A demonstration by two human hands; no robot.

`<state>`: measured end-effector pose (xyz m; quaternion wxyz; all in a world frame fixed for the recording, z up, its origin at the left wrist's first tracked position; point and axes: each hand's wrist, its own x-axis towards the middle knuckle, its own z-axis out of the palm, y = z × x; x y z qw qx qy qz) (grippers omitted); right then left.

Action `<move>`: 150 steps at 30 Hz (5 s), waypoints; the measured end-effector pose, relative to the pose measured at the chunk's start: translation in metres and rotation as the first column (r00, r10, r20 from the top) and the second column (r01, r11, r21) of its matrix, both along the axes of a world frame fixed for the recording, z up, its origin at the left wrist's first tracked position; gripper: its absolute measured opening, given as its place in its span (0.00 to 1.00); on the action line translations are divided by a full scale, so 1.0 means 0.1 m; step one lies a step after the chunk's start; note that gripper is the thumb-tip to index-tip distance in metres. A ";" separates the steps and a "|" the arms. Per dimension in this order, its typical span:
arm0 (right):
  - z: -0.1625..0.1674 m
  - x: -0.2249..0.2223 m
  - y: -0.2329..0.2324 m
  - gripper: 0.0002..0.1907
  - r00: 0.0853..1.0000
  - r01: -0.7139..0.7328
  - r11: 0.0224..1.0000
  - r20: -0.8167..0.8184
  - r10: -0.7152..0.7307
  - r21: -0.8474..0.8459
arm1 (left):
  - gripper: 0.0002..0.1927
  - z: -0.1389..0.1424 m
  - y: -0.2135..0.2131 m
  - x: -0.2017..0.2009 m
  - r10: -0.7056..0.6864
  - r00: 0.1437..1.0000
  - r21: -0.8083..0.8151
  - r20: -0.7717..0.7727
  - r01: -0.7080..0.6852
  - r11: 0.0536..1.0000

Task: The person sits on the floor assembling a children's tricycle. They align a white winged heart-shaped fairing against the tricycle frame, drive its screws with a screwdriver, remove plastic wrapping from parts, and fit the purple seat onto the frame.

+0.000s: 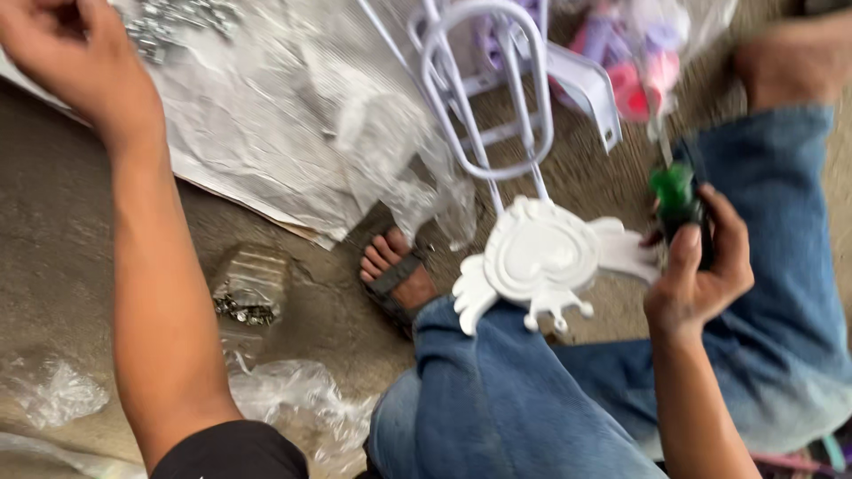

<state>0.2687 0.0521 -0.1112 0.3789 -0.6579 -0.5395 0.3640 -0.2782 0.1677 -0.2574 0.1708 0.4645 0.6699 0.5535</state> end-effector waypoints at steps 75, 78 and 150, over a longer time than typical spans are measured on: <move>-0.29 0.21 -0.26 0.28 0.976 0.168 0.982 -0.151 -0.154 0.082 | 0.38 -0.09 -1.61 3.42 0.467 -0.169 0.010 0.868 0.946 0.325; -0.21 0.21 -0.26 0.29 0.973 0.161 0.982 -0.184 -0.141 0.098 | 0.37 0.08 -1.69 3.34 0.346 -0.139 -0.018 0.928 0.910 0.413; 1.04 0.39 -0.86 0.25 0.800 -0.409 0.881 0.371 0.471 -0.238 | 0.31 0.48 -1.65 2.74 -0.039 0.696 -0.174 0.717 0.233 0.957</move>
